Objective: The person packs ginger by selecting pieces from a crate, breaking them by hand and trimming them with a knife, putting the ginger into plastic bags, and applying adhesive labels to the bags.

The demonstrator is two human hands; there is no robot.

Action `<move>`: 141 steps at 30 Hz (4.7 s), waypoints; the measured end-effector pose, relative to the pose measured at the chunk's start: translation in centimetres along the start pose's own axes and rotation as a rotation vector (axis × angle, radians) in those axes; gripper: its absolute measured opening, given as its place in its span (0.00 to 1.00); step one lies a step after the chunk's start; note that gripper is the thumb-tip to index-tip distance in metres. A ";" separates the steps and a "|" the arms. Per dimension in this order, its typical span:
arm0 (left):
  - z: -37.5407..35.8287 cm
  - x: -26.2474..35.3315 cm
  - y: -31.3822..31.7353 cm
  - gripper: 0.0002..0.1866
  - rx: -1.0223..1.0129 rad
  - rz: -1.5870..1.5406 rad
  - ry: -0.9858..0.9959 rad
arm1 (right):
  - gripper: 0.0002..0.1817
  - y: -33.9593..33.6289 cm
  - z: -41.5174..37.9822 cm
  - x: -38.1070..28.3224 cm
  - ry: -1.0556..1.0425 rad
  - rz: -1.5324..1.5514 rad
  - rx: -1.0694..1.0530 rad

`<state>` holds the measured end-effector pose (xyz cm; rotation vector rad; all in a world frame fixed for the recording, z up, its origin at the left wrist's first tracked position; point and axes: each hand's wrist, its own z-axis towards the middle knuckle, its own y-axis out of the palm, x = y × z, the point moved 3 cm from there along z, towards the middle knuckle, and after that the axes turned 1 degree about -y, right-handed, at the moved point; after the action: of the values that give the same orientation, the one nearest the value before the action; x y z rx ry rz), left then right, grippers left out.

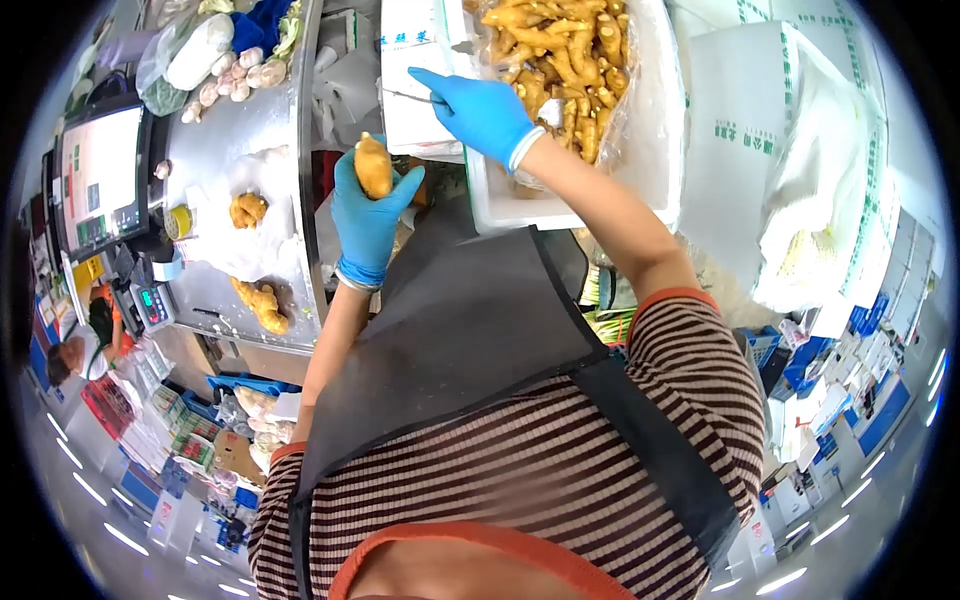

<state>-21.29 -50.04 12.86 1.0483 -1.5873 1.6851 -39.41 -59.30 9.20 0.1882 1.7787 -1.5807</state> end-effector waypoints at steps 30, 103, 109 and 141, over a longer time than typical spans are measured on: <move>0.5 0.7 2.4 0.20 -0.424 -0.744 -0.410 | 0.14 0.6 -14.2 22.9 0.379 -0.502 -0.815; -0.6 1.4 1.4 0.07 -0.580 -1.003 -0.472 | 0.30 7.6 -12.9 19.8 0.864 -0.224 -0.409; -0.3 0.4 0.8 0.11 -0.551 -0.982 -0.670 | 0.20 2.0 -17.1 22.5 1.059 0.503 -0.043; -1.4 0.9 3.7 0.19 -1.111 -0.581 -0.432 | 0.19 -5.5 -8.5 1.0 0.571 0.895 -0.236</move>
<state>-25.12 -49.16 11.69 1.0848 -1.8234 0.0803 -46.75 -53.22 12.80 1.2248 1.8505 -0.6899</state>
